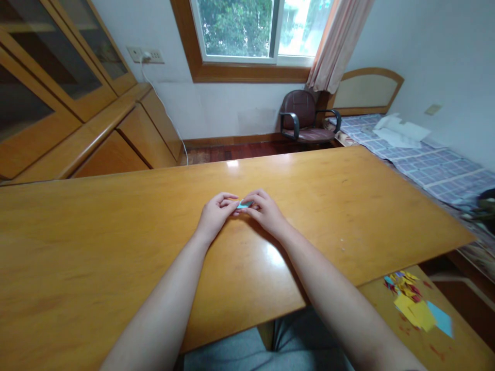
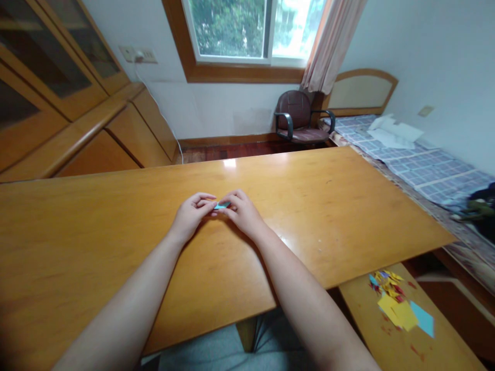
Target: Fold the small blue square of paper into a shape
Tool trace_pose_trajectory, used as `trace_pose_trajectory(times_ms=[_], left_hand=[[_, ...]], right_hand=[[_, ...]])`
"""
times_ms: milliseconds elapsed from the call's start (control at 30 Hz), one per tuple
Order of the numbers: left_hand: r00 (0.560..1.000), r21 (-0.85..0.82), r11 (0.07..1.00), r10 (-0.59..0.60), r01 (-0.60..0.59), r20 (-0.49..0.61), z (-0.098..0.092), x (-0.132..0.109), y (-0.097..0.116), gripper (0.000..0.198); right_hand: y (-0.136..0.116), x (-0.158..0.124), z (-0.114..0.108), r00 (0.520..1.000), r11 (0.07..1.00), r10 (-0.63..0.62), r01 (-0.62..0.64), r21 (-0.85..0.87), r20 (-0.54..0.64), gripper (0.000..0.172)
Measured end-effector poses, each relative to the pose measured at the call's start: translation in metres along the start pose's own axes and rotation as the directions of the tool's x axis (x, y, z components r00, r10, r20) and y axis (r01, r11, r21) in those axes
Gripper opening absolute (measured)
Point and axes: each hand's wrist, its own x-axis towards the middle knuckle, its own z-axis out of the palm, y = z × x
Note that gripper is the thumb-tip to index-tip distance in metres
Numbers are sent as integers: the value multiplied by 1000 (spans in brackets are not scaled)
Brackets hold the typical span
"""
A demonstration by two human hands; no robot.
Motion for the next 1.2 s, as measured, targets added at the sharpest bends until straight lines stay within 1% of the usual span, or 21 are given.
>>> trace_pose_trajectory(times_ms=[133, 333, 500, 667, 767, 867, 1067, 1133, 1200], left_hand=[[999, -9, 999, -36, 36, 16, -1, 0, 0, 41], [997, -21, 998, -51, 53, 56, -4, 1, -5, 45], [995, -25, 997, -71, 73, 71, -4, 0, -4, 43], [994, -15, 998, -67, 69, 88, -5, 0, -2, 40], [993, -14, 997, -72, 73, 96, -4, 0, -1, 40], [993, -14, 998, -64, 66, 98, -4, -1, 0, 41], [994, 15, 999, -39, 38, 98, -3, 0, 1, 41], [994, 17, 999, -37, 35, 102, -2, -1, 1, 42], [993, 8, 999, -38, 38, 111, -1, 0, 0, 42]], right_hand=[[0, 0, -1, 1000, 1000, -4, 5, -12, 4, 9], [-1, -1, -1, 1000, 1000, -11, 11, -27, 7, 9], [-1, -2, -2, 999, 999, -33, 33, -28, 9, 10], [0, -2, -2, 1000, 999, -25, 25, -20, 14, 12], [-1, -2, -1, 1000, 1000, -21, 21, 6, -8, 12], [-2, -2, -1, 999, 999, 9, -7, 35, -39, 12], [0, -1, -2, 997, 989, 64, -59, 133, -39, 14], [2, 0, -3, 995, 991, 79, -72, 117, -54, 14], [4, 1, -3, 989, 986, 140, -134, 103, -51, 14]])
